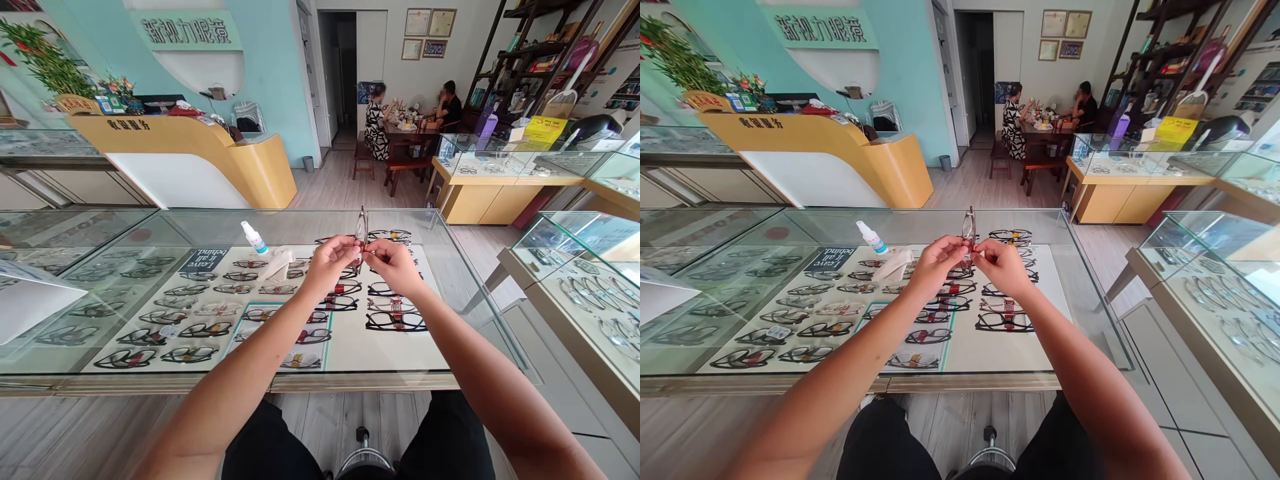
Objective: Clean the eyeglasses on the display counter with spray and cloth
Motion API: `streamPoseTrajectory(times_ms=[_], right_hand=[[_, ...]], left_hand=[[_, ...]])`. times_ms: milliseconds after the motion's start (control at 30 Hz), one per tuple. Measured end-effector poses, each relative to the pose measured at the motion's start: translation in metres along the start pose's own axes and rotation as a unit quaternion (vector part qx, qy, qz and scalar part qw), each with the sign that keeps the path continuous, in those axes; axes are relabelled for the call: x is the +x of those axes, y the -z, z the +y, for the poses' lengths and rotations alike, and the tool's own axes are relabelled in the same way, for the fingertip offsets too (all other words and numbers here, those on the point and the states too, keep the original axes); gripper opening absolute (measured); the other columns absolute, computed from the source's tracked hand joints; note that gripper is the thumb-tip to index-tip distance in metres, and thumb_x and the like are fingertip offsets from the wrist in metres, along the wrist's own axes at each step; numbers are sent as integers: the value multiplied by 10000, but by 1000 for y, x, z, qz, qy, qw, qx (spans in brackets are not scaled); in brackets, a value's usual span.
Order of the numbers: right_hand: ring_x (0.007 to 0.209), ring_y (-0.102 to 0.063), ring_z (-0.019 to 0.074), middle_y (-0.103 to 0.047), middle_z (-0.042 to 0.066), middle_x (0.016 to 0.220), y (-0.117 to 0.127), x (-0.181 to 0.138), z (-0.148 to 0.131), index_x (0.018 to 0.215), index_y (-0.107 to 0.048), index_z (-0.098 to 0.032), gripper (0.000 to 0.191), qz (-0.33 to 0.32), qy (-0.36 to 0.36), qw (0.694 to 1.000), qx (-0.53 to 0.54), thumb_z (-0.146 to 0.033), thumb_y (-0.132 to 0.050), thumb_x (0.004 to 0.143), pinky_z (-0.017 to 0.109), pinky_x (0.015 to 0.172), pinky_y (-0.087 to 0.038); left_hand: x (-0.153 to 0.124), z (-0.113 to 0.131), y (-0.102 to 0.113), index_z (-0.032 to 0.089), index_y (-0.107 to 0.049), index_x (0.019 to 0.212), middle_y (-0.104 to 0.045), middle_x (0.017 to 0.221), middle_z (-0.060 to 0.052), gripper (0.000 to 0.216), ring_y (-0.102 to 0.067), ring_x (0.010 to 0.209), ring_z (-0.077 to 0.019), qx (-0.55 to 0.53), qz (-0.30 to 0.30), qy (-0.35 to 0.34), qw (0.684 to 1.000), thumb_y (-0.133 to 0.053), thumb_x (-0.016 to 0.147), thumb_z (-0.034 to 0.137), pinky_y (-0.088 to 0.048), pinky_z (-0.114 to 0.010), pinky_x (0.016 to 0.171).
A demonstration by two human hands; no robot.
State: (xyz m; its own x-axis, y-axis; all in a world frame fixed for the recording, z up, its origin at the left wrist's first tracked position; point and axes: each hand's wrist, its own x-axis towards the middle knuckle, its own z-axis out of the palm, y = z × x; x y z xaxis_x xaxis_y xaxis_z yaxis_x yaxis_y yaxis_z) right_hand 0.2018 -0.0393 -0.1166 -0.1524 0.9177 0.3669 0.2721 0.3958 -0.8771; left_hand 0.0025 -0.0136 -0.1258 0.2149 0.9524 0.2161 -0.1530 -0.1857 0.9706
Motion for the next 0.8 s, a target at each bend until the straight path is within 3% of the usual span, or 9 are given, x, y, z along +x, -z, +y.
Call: streamPoseTrajectory(times_ms=[533, 800], right_hand=[[580, -340, 145, -404, -93, 588, 2, 2, 2, 872, -667, -249, 263, 11, -3, 1000, -28, -504, -702, 925, 337, 629, -272], [570, -407, 149, -471, -74, 581, 15, 5, 0, 825, -691, -247, 210, 87, -16, 993, -77, -448, -684, 887, 332, 639, -322]], left_hand=[[1, -4, 0, 238, -838, 1099, -875, 1211, -107, 635, -813, 1174, -283, 16, 13, -14, 1000, -993, 747, 743, -684, -376, 903], [5, -6, 3, 228, -843, 1064, -880, 1176, -115, 654, -806, 1129, -282, 35, 28, -34, 998, -973, 749, 787, -688, -386, 910]])
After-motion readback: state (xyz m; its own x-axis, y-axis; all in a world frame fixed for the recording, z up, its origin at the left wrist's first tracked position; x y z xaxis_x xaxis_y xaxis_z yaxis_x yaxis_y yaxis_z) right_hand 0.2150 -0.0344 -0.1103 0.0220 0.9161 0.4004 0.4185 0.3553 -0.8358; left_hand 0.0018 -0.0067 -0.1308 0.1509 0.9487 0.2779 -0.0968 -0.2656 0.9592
